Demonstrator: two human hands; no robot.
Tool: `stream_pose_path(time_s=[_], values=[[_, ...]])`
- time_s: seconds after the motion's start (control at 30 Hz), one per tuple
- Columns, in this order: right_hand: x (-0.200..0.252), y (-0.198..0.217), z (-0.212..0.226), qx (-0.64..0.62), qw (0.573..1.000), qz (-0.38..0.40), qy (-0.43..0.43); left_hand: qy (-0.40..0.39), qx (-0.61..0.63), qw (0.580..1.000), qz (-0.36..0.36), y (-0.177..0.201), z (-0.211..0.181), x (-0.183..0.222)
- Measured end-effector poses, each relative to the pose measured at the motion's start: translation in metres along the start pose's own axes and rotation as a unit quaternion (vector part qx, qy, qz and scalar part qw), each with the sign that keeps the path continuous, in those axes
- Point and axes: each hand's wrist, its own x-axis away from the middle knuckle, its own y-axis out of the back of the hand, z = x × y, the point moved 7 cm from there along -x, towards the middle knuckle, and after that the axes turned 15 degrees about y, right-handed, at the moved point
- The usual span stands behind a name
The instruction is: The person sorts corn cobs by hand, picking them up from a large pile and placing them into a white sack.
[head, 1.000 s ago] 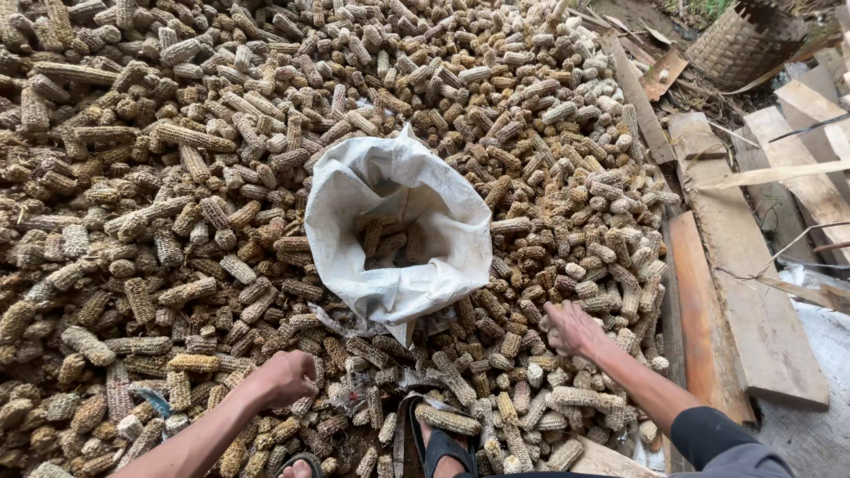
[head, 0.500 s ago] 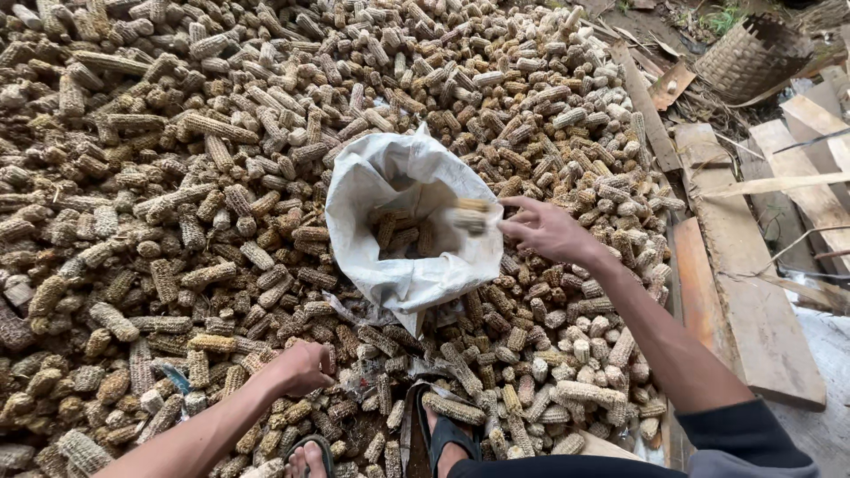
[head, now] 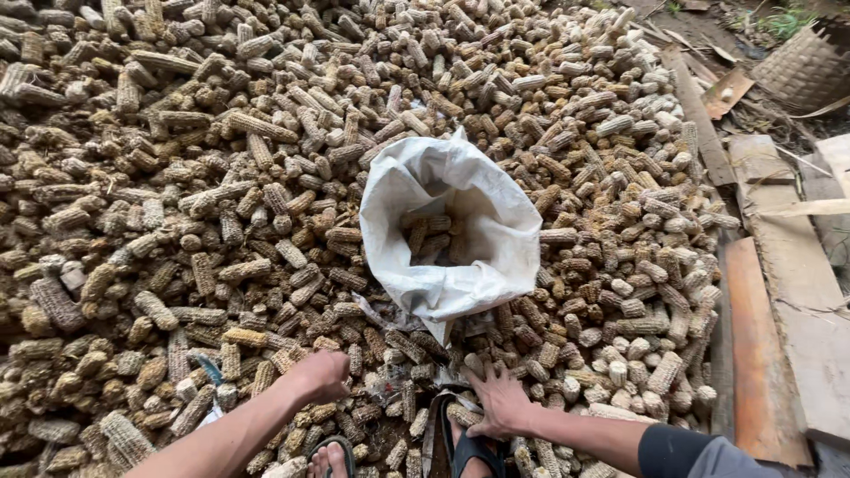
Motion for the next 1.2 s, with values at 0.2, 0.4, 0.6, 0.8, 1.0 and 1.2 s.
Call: stream_pose_path(time_s=[0.2, 0.4, 0.6, 0.8, 1.0, 1.2], values=[[-0.007, -0.005, 0.007, -0.036, 0.994, -0.073, 0.071, -0.019, -0.003, 1.000, -0.011, 0.001, -0.008, 0.000], [-0.011, 0.010, 0.004, -0.031, 0.987, -0.144, 0.068, 0.000, 0.005, 1.000, 0.002, 0.004, -0.013, 0.006], [-0.023, -0.016, -0.004, -0.068, 0.994, -0.086, 0.027, -0.011, 0.031, 0.999, -0.005, 0.010, -0.020, 0.006], [-0.027, -0.005, -0.022, 0.034, 0.981, -0.179, 0.067, -0.039, 0.022, 0.999, -0.023, 0.011, -0.025, -0.001], [0.019, 0.037, -0.001, -0.146, 0.968, -0.171, 0.116, -0.032, 0.018, 0.999, -0.040, -0.008, -0.014, -0.008], [-0.004, -0.003, 0.043, -0.143, 0.985, -0.053, 0.081, -0.131, -0.248, 0.950, -0.139, -0.081, -0.039, 0.001]])
